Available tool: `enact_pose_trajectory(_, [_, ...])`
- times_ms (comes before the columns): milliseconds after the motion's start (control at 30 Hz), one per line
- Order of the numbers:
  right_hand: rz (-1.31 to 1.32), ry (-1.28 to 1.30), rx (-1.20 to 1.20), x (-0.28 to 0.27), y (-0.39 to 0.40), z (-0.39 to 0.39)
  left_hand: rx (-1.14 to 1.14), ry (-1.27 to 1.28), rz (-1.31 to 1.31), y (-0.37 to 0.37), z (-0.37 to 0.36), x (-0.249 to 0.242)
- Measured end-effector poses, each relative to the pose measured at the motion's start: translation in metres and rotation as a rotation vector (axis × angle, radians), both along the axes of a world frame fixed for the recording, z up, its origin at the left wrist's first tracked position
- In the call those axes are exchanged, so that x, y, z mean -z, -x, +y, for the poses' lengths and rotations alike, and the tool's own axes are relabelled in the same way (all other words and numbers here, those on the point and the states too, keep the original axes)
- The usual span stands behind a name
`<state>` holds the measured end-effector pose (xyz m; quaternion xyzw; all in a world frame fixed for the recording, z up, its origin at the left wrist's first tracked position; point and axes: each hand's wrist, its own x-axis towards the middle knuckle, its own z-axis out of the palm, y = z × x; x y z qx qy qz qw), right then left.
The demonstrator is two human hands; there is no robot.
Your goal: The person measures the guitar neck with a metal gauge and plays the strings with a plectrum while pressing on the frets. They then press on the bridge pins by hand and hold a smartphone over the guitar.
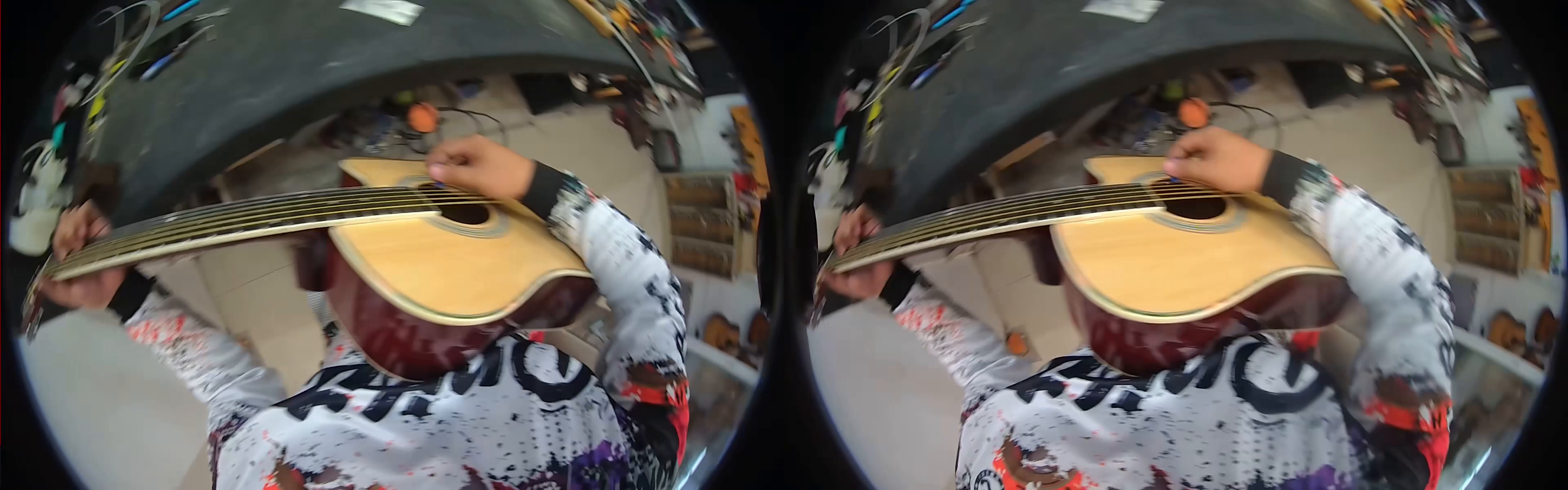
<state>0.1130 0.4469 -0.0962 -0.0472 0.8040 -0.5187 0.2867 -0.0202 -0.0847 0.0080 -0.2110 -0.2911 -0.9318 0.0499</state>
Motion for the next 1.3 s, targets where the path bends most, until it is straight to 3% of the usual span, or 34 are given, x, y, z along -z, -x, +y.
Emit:
enact_pose_trajectory(33, [0.122,-0.174,0.038,0.010,0.001,0.006,0.003,-0.013,0.003,0.006,-0.011,0.004])
enact_pose_trajectory(67, [0.005,-0.329,0.105,0.001,0.004,0.005,-0.003,-0.013,0.011,0.009,-0.018,0.004])
enact_pose_trajectory(167, [0.133,-0.426,0.092,-0.009,0.003,0.006,-0.001,0.025,0.016,0.009,-0.022,0.008])
enact_pose_trajectory(333, [0.184,-0.011,0.026,-0.043,-0.010,-0.005,-0.003,0.126,-0.082,0.006,-0.036,0.006])
enact_pose_trajectory(433, [0.244,0.065,-0.031,-0.052,-0.017,-0.007,0.029,0.222,-0.154,0.001,-0.026,-0.001])
enact_pose_trajectory(533, [0.326,0.143,-0.101,-0.040,-0.023,-0.008,-0.012,0.222,-0.113,-0.002,-0.024,0.001])
enact_pose_trajectory(600, [0.329,0.200,-0.116,-0.025,-0.024,0.002,0.162,0.241,0.168,0.005,-0.043,0.014])
enact_pose_trajectory(667, [0.121,-0.327,0.054,-0.013,-0.024,0.011,0.231,0.254,0.188,0.004,-0.037,0.013])
enact_pose_trajectory(733, [0.117,-0.378,0.051,-0.019,-0.020,0.011,0.284,0.270,0.205,0.007,-0.050,0.011])
enact_pose_trajectory(800, [0.119,-0.426,0.035,-0.028,-0.013,0.007,-0.217,1.531,0.444,0.004,-0.071,0.005])
enact_pose_trajectory(833, [0.136,-0.247,0.026,-0.035,-0.015,0.003,-0.219,1.534,0.437,0.003,-0.067,0.011])
enact_pose_trajectory(900, [0.191,-0.017,-0.014,-0.043,-0.022,-0.002,-0.001,0.344,0.140,0.000,-0.053,0.024])
enact_pose_trajectory(933, [0.192,-0.016,-0.017,-0.040,-0.021,-0.001,-0.003,0.345,0.140,0.006,-0.066,0.024])
enact_pose_trajectory(1000, [0.021,-0.067,0.037,-0.029,-0.019,0.003,0.217,0.484,0.202,0.022,-0.090,0.018])
enact_pose_trajectory(1033, [0.089,-0.310,0.024,-0.025,-0.016,0.004,0.186,0.548,0.171,0.021,-0.094,0.016])
enact_pose_trajectory(1133, [0.309,-0.499,0.000,-0.028,-0.025,0.000,0.157,0.459,0.126,0.017,-0.095,0.023])
enact_pose_trajectory(1167, [0.519,-0.290,-0.119,-0.037,-0.027,-0.002,0.155,0.498,0.246,0.014,-0.088,0.022])
enact_pose_trajectory(1200, [0.445,0.031,-0.119,-0.053,-0.030,-0.009,0.183,0.468,0.238,0.013,-0.084,0.025])
enact_pose_trajectory(1267, [0.112,0.556,0.155,-0.061,-0.037,-0.015,0.181,0.239,0.178,0.002,-0.052,0.022])
enact_pose_trajectory(1300, [0.118,0.563,0.153,-0.053,-0.036,-0.012,0.180,0.246,0.183,0.001,-0.049,0.023])
